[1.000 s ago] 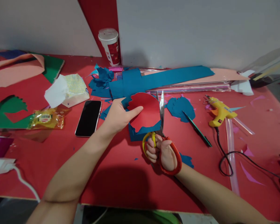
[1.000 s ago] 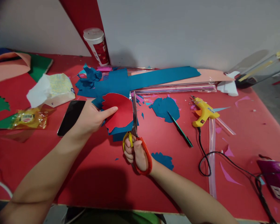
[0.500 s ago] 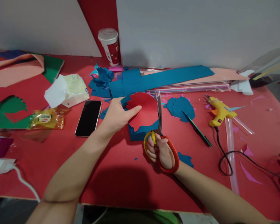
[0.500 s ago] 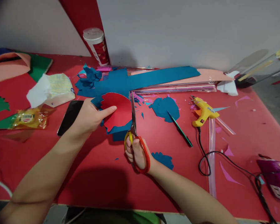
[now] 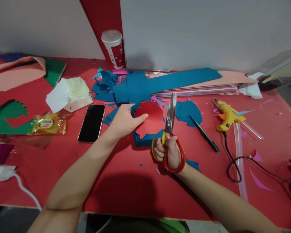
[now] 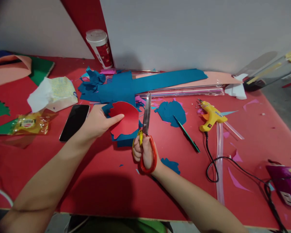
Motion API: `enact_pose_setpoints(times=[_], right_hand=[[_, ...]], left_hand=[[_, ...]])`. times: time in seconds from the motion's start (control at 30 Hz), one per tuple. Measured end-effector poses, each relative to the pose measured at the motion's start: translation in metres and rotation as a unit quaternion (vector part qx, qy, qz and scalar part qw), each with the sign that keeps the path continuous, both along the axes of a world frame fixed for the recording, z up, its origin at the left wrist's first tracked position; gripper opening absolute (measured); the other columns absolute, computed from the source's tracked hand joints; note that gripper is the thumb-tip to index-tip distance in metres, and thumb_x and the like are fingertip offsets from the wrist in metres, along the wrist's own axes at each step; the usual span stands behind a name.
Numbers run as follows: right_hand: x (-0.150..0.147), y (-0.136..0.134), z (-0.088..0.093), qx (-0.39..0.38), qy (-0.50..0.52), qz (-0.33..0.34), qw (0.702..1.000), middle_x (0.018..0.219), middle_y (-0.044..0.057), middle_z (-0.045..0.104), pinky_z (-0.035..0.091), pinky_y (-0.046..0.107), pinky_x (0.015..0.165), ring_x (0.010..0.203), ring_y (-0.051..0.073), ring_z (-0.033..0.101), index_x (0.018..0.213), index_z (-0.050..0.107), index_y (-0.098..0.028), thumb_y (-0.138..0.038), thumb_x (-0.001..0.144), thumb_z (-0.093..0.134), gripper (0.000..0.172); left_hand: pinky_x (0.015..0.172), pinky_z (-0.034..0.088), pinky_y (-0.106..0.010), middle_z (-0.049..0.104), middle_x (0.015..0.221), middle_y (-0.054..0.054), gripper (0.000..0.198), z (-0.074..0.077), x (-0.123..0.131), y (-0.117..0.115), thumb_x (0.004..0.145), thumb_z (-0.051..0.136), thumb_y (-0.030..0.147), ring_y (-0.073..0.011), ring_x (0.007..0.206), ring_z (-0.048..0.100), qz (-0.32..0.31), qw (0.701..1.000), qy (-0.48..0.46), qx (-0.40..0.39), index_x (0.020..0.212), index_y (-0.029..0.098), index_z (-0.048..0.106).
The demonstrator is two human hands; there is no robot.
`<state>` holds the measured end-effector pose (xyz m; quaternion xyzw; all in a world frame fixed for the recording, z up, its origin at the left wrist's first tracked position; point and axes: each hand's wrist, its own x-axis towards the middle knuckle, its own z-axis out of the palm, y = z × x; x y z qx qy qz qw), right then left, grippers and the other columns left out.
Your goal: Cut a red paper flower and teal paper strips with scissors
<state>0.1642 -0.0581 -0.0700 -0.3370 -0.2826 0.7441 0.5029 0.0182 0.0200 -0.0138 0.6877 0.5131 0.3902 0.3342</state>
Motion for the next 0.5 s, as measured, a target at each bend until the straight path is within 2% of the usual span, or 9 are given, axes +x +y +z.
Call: enact_pose_setpoints(times=[0.1,0.2,0.33,0.5], right_hand=[[0.004,0.007,-0.002,-0.001,-0.049,-0.065,0.997,0.041,-0.012,0.019,0.015,0.015,0.028,0.030,0.002,0.014,0.060,0.036,-0.020,-0.063,0.069,0.053,0.047],[0.008,0.011,-0.002,-0.012,-0.127,-0.116,0.985,0.040,-0.011,0.028,0.020,0.016,0.030,0.031,0.003,0.022,0.061,0.036,-0.020,-0.052,0.069,0.061,0.040],[0.010,0.011,-0.001,-0.035,-0.168,-0.104,0.980,0.038,-0.012,0.029,0.020,0.018,0.031,0.030,0.003,0.023,0.062,0.034,-0.021,-0.039,0.063,0.068,0.038],[0.012,0.010,-0.005,-0.021,-0.203,-0.097,0.974,0.043,-0.011,0.032,0.022,0.019,0.032,0.032,0.003,0.025,0.065,0.036,-0.021,-0.039,0.064,0.067,0.036]], left_hand=[[0.051,0.038,-0.025,0.059,0.059,0.000,0.017,0.003,0.003,-0.002,0.067,0.059,0.027,-0.0132,0.055,0.051,-0.037,0.995,0.098,-0.006,0.059,0.013,0.056],[0.052,0.037,-0.024,0.058,0.059,0.000,0.016,0.005,0.007,-0.005,0.070,0.056,0.027,-0.0113,0.055,0.048,-0.073,0.989,0.125,-0.017,0.062,0.012,0.058],[0.053,0.035,-0.023,0.057,0.061,0.000,0.015,0.005,0.012,-0.009,0.070,0.055,0.025,-0.0104,0.056,0.047,-0.079,0.988,0.129,-0.025,0.063,0.012,0.059],[0.051,0.033,-0.023,0.057,0.061,0.001,0.014,0.002,0.015,-0.011,0.070,0.055,0.025,-0.0100,0.055,0.045,-0.081,0.988,0.128,-0.028,0.063,0.013,0.057]])
